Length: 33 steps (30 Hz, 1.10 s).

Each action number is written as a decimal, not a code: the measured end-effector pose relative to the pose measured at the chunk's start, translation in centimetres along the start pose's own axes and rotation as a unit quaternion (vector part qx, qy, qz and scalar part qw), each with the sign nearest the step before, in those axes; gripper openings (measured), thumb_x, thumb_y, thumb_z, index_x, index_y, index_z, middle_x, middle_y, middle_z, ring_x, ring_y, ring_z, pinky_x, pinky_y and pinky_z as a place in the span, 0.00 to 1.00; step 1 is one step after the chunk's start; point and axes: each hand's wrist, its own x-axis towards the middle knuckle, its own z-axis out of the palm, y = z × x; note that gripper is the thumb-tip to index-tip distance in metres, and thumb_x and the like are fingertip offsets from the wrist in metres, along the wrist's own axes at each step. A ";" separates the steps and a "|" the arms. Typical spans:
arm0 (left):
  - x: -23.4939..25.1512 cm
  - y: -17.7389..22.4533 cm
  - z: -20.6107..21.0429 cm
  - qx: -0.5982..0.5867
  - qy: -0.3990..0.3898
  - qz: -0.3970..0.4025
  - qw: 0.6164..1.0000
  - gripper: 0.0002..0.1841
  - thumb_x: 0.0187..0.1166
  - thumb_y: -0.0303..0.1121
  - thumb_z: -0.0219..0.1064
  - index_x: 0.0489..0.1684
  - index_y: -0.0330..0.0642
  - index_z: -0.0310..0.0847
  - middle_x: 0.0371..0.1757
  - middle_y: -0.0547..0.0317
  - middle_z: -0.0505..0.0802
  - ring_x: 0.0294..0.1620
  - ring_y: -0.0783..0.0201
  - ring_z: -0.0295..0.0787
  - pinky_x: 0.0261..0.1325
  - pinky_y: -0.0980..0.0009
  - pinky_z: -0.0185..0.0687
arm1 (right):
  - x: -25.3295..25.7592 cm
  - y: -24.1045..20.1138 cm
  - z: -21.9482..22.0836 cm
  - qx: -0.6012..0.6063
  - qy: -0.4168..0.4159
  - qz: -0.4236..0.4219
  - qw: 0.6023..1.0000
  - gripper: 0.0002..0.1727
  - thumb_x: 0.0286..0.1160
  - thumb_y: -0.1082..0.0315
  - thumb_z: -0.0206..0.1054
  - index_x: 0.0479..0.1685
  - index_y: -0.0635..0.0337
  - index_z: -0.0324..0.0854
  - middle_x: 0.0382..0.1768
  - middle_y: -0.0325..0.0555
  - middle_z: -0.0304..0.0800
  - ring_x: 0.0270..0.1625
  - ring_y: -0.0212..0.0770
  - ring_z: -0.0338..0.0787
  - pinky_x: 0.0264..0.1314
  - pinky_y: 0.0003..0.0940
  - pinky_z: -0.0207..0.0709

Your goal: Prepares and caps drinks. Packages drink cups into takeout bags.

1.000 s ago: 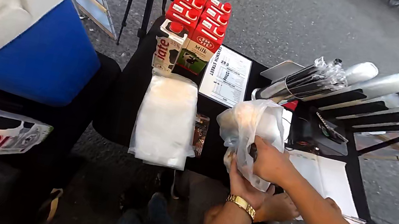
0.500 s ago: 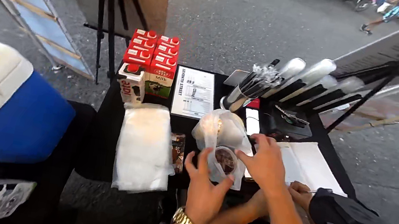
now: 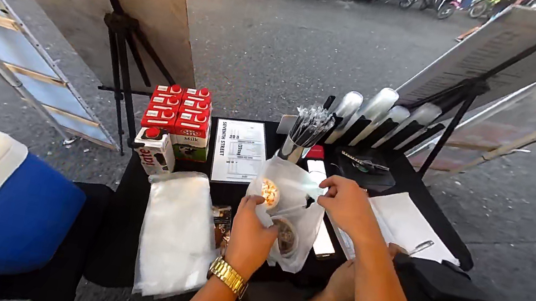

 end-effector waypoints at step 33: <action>1.0 -0.9 -1.0 -0.007 -0.024 -0.039 0.999 0.39 0.60 0.23 0.74 0.81 0.41 0.70 0.80 0.41 0.73 0.37 0.59 0.91 0.38 0.62 0.92 | 17.9 1.8 4.5 0.196 0.182 -0.062 0.961 0.19 0.81 0.65 0.71 0.64 0.69 0.82 0.51 0.67 0.90 0.53 0.63 0.91 0.62 0.65 0.81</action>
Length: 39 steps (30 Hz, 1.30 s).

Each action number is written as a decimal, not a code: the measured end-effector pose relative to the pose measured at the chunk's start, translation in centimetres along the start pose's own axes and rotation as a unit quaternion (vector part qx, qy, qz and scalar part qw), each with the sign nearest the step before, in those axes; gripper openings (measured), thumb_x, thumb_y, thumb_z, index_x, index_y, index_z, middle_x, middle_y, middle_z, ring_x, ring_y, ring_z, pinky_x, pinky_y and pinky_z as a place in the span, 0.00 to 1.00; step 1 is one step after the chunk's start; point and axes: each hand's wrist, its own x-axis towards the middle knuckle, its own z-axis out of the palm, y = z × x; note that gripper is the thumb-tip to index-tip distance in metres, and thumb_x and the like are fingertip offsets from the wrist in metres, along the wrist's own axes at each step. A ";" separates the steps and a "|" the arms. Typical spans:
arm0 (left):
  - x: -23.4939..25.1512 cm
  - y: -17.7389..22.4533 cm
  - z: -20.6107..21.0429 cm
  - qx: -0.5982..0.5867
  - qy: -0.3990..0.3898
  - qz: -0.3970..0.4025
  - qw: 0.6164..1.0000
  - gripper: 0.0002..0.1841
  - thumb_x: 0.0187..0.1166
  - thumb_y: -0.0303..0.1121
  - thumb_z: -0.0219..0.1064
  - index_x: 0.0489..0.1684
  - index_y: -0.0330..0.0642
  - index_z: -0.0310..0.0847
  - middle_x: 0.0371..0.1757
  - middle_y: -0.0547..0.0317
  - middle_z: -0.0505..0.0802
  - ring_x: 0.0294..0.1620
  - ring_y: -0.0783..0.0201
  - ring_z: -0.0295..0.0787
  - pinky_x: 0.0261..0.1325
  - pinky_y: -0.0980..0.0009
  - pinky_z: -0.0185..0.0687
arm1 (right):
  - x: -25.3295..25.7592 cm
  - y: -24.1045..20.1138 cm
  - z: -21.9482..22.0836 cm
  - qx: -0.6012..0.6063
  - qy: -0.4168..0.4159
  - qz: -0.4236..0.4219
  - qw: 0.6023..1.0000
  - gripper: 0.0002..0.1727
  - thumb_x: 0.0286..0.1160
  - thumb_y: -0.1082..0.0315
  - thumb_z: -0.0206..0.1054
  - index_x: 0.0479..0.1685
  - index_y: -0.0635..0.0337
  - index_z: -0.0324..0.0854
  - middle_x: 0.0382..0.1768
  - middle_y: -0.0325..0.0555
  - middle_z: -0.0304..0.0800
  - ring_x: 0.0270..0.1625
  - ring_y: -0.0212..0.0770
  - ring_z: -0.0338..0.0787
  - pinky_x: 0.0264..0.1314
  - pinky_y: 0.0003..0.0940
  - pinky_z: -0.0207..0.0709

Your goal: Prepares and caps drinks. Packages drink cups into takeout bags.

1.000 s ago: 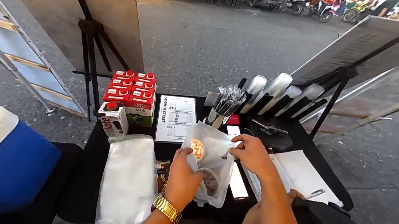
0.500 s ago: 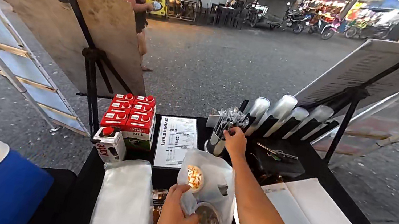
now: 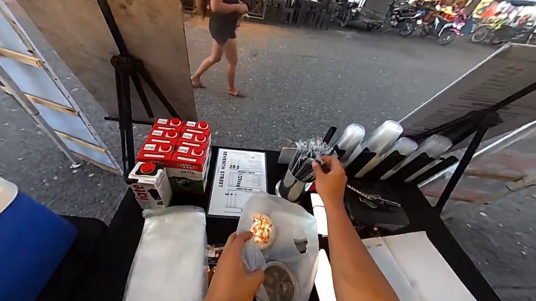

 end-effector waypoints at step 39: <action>-1.4 -0.6 -0.7 -0.084 -0.006 0.008 0.996 0.53 0.53 0.19 0.75 0.91 0.42 0.55 0.60 0.42 0.87 0.24 0.61 0.90 0.25 0.65 0.91 | -17.3 -3.7 -2.4 -0.103 -0.208 -0.177 0.956 0.07 0.73 0.61 0.78 0.39 0.54 0.93 0.36 0.42 0.95 0.41 0.42 0.94 0.50 0.52 0.88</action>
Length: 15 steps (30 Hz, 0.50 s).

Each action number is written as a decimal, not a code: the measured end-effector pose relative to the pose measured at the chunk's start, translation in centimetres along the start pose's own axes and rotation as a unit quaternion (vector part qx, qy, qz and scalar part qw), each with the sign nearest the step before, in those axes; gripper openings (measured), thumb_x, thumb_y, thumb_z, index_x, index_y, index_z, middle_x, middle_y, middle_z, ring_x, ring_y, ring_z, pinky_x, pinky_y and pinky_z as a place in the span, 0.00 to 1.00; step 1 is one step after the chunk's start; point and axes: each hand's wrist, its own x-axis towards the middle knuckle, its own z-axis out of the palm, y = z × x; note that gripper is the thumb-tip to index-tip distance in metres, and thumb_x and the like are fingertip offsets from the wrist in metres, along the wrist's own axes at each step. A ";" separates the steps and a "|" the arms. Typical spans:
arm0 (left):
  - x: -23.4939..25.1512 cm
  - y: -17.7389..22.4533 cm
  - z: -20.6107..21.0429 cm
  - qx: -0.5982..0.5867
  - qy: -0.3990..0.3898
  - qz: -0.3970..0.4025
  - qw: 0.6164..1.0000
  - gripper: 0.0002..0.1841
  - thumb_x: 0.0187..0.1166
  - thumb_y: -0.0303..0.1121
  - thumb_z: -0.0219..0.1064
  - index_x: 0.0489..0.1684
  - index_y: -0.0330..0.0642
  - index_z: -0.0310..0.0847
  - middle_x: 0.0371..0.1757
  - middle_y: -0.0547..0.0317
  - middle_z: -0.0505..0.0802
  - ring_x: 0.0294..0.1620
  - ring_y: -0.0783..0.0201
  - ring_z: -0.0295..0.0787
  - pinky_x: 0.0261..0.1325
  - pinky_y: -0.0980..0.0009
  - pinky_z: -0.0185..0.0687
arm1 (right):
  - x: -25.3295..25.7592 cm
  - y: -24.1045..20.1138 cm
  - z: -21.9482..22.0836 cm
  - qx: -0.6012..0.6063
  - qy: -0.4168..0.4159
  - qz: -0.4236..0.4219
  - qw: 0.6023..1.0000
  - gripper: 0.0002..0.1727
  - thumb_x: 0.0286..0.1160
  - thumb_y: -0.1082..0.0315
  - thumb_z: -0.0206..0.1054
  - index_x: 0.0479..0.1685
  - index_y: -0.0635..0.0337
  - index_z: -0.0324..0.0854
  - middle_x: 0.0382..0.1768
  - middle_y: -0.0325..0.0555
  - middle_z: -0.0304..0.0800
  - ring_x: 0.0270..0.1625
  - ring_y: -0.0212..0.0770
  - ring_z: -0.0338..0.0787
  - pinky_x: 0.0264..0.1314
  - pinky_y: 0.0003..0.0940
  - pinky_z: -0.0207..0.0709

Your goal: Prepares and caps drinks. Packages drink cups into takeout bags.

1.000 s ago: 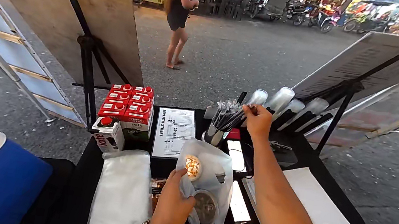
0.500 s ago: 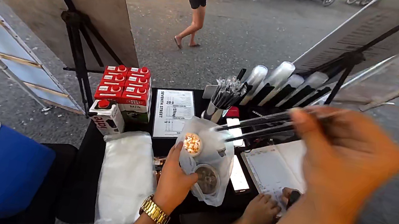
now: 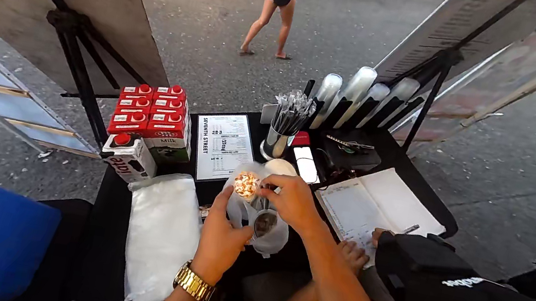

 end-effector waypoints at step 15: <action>0.4 -0.1 -0.3 -0.055 -0.014 0.003 0.998 0.51 0.58 0.14 0.71 0.92 0.43 0.53 0.40 0.44 0.92 0.17 0.61 0.87 0.19 0.68 0.87 | -1.6 -4.4 -1.8 0.094 0.175 -0.015 0.980 0.12 0.69 0.64 0.81 0.48 0.58 0.92 0.33 0.39 0.95 0.33 0.33 0.93 0.36 0.33 0.90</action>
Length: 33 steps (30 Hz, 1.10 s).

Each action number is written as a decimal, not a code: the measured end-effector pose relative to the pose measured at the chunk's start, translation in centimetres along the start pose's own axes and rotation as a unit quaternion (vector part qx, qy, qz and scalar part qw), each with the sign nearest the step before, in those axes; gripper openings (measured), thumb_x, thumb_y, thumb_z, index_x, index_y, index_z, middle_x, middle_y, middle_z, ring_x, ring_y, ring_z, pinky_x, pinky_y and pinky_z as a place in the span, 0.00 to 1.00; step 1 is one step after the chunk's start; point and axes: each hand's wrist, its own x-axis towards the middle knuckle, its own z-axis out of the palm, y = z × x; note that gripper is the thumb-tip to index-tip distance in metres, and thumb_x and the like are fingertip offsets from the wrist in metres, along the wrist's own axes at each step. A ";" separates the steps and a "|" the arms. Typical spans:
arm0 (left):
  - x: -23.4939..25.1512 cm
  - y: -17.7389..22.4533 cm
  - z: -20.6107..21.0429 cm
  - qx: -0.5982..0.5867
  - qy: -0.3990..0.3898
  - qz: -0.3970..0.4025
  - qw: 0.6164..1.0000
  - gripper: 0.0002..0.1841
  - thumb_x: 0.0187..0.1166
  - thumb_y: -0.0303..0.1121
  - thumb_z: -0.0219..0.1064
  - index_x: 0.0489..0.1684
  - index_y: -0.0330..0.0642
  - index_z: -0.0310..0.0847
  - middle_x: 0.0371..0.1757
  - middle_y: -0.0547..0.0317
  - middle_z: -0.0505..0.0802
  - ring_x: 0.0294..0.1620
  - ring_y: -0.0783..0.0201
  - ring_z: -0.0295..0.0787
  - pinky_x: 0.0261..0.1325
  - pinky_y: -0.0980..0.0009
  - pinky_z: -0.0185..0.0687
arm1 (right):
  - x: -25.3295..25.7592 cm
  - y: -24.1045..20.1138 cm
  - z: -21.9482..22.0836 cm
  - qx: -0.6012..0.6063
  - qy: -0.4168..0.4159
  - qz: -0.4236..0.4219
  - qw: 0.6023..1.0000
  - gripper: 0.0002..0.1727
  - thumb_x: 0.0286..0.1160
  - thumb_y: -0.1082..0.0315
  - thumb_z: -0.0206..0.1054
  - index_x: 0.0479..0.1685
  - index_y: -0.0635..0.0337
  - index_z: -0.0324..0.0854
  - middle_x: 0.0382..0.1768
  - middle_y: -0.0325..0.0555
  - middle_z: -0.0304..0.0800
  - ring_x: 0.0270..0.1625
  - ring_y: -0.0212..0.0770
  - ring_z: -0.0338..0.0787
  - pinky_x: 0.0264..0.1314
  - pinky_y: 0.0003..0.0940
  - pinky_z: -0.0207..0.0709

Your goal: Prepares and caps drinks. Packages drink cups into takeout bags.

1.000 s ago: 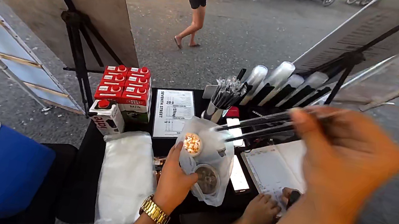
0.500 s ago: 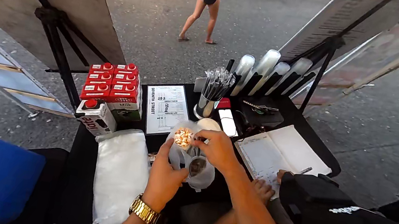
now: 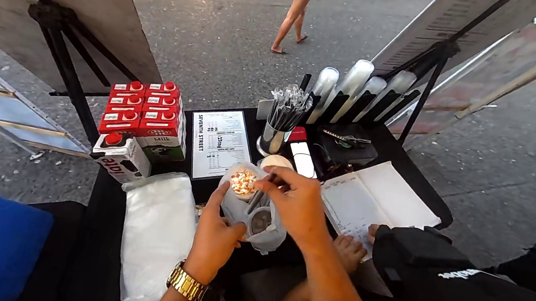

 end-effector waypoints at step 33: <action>0.3 -0.9 -2.2 0.063 0.001 0.001 0.998 0.35 0.72 0.22 0.71 0.84 0.48 0.70 0.70 0.47 0.85 0.21 0.62 0.89 0.25 0.66 0.92 | -0.9 1.1 -0.8 -0.115 -0.144 0.161 0.970 0.18 0.70 0.55 0.81 0.52 0.55 0.91 0.53 0.50 0.89 0.49 0.50 0.90 0.53 0.55 0.86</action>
